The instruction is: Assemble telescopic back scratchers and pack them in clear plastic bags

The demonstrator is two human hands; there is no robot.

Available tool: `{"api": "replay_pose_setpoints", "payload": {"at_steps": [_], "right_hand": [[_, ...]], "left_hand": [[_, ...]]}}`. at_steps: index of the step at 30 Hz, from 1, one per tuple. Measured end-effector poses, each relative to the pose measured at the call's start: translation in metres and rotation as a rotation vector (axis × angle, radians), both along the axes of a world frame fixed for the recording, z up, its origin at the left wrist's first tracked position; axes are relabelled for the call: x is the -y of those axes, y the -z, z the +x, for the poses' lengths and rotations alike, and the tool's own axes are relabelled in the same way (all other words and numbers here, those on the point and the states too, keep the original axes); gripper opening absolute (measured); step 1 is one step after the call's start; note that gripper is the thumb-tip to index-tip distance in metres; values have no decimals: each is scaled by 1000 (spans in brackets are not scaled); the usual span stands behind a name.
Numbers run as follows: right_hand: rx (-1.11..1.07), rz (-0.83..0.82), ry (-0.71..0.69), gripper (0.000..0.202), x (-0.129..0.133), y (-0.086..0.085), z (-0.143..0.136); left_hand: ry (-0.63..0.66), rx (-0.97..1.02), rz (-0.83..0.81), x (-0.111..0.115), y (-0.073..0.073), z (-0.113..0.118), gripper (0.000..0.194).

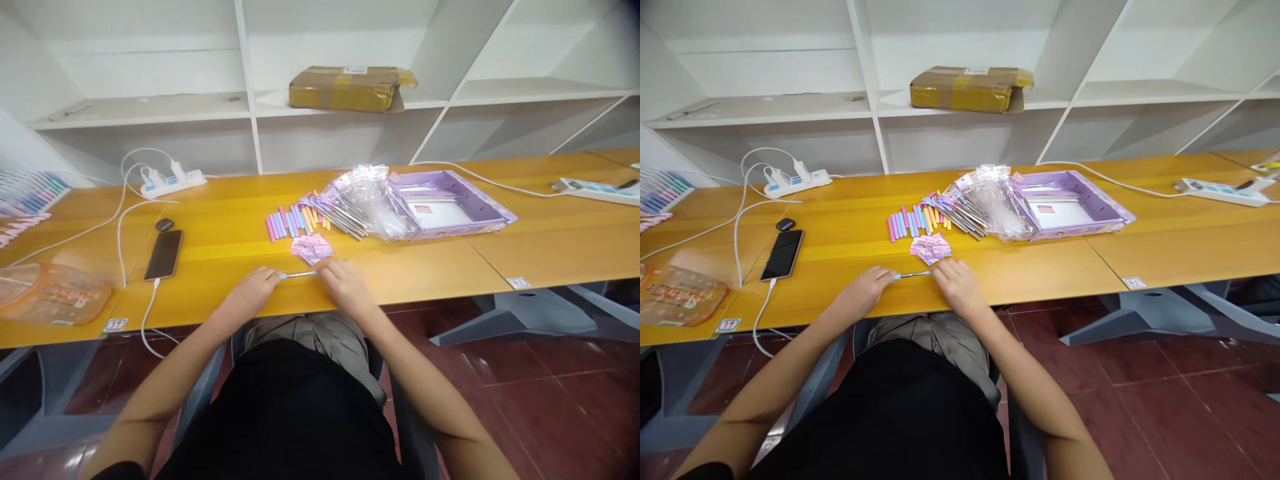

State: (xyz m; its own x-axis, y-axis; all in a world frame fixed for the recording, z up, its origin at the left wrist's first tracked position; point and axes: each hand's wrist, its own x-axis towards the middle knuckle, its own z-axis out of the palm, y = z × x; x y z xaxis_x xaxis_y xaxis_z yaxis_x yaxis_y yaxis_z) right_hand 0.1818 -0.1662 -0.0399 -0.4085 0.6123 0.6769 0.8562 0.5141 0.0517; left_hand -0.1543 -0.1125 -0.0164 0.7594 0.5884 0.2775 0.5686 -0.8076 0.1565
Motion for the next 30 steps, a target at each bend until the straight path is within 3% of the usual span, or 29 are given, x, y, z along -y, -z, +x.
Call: {"api": "replay_pose_setpoints", "payload": {"at_steps": [3,10,18,24,28,30], "right_hand": [[-16,10,-12,24,-3,2,-39],[-9,-10,-84,28,-4,5,-20],[-131,-159,-49,23,-3,9,-24],[-281,-327,-126,16,1,6,-21],[-294,-353,-165,19,5,4,-21],[-302,-318,-183,23,1,-2,-8]], "left_hand": [[4,20,-4,1,9,24,30],[4,95,12,9,31,26,31],[-30,33,39,7,20,30,33],[-36,14,16,11,15,32,34],[-39,13,20,11,13,32,37],[-36,29,9,11,13,31,37]]}}
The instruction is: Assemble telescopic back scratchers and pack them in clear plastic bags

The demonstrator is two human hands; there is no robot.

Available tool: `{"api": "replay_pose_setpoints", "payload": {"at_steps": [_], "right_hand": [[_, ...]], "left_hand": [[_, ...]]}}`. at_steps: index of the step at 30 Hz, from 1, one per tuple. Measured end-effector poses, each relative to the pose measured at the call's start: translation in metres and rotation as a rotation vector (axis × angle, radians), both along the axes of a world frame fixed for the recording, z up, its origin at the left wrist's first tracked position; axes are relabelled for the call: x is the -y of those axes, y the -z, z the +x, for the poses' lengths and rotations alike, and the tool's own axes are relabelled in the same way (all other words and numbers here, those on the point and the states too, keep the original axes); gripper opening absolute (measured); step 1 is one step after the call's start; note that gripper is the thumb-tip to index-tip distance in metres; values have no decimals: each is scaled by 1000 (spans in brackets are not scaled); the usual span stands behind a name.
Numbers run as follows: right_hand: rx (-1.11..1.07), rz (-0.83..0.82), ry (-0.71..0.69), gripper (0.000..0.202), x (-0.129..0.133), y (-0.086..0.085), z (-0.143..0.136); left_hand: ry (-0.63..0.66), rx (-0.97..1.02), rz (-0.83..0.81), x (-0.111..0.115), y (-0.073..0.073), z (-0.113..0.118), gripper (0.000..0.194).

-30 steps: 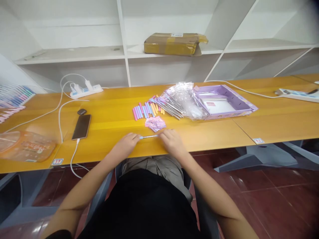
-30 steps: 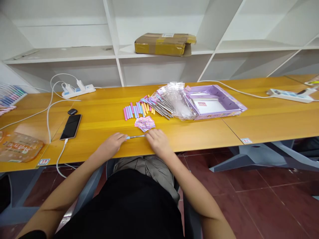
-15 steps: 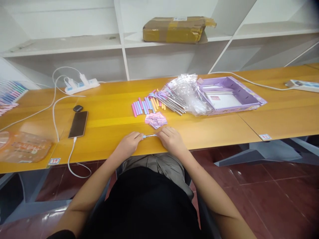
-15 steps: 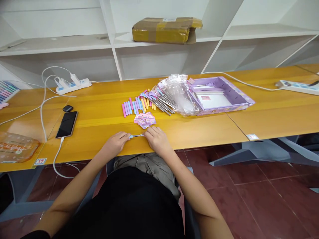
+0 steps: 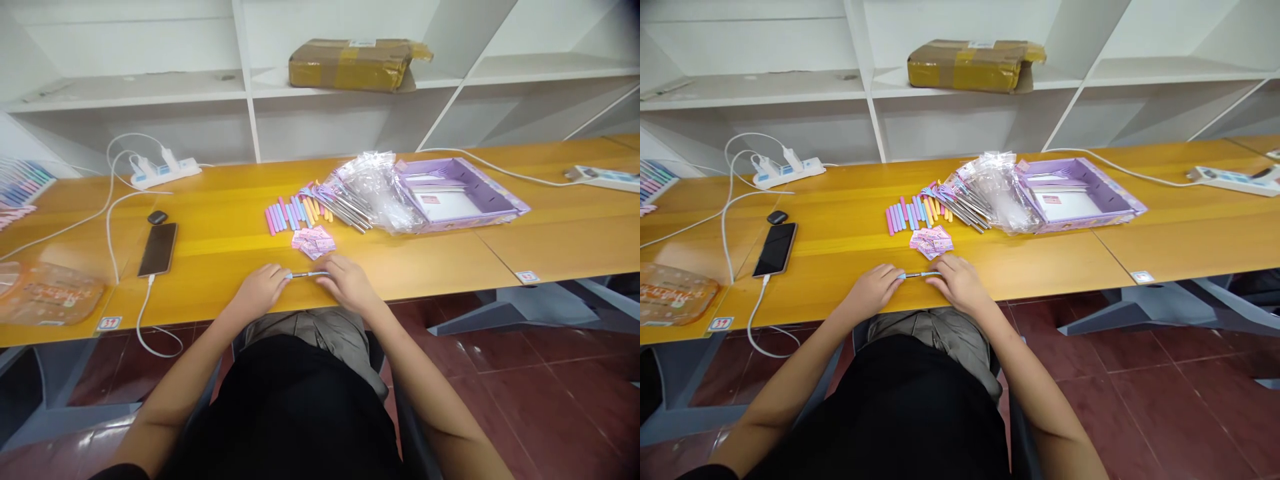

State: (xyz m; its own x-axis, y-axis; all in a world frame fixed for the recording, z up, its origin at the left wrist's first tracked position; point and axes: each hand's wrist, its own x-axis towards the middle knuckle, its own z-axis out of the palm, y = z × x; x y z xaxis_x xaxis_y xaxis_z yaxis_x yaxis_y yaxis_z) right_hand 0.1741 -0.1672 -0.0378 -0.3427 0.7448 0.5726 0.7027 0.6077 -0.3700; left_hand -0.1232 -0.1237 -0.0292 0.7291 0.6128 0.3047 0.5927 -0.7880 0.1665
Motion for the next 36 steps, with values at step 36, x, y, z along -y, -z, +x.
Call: {"api": "replay_pose_setpoints", "payload": {"at_steps": [36], "right_hand": [[-337,32,529,46,-135,-97,39]], "left_hand": [[-205,515,-459,-49,-29,7,18]]}}
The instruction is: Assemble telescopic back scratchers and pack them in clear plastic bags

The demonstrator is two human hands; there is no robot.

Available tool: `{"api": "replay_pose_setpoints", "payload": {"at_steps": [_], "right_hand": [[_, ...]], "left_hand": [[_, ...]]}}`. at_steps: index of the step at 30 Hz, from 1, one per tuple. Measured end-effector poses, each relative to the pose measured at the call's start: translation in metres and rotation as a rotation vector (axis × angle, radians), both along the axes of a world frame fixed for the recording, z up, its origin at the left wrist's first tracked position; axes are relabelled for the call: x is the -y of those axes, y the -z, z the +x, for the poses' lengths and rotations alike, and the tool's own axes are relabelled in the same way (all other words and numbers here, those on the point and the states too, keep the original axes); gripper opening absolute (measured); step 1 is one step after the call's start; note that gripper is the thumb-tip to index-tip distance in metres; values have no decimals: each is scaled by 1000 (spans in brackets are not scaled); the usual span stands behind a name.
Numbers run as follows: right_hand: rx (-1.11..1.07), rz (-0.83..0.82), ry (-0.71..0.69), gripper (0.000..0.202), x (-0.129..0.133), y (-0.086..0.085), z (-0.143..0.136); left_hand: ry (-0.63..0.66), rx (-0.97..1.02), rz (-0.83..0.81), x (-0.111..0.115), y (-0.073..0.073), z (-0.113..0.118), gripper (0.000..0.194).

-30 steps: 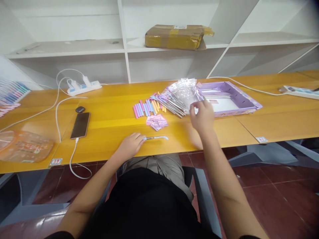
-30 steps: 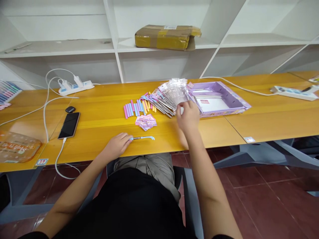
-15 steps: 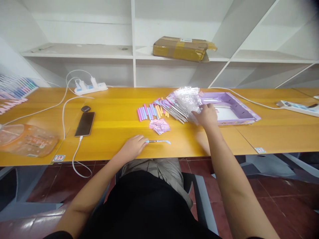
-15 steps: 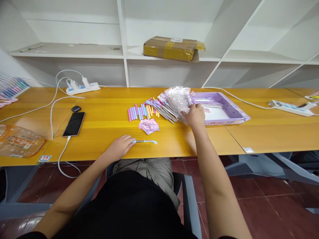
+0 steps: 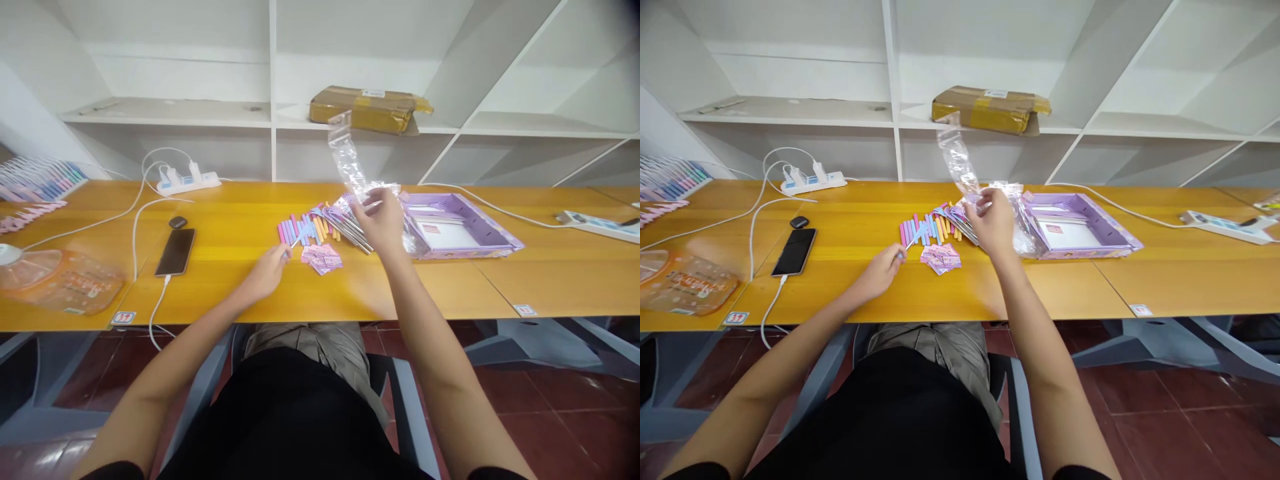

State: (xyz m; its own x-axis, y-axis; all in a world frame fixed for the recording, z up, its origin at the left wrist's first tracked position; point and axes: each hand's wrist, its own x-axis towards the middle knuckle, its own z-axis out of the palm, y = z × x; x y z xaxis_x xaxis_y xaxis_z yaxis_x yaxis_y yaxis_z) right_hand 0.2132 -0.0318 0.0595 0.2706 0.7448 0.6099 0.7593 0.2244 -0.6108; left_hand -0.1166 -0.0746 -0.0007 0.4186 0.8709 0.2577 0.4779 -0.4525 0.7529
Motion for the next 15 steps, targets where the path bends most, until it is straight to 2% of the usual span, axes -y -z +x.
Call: {"api": "replay_pose_setpoints", "payload": {"at_steps": [2,5,7,9,11,13,15], "right_hand": [[-45,-1,-123,46,-4,2,-40],[-46,-9,-295,42,-10,21,-94],[-9,-16,-369,35,-13,37,-117],[47,-15,-443,30,-16,51,-129],[105,-2,-537,34,-17,61,-130],[136,12,-604,40,-16,65,-126],[135,22,-613,40,-13,67,-119]], "left_hand": [[-14,138,-122,-25,-8,12,10],[-53,483,-397,-49,-10,31,30],[-41,674,-465,-54,-4,37,42],[-50,764,-436,-55,3,37,47],[-80,806,-391,-54,9,32,46],[-81,847,-377,-55,12,28,45],[-35,861,-404,-56,12,25,45]]}}
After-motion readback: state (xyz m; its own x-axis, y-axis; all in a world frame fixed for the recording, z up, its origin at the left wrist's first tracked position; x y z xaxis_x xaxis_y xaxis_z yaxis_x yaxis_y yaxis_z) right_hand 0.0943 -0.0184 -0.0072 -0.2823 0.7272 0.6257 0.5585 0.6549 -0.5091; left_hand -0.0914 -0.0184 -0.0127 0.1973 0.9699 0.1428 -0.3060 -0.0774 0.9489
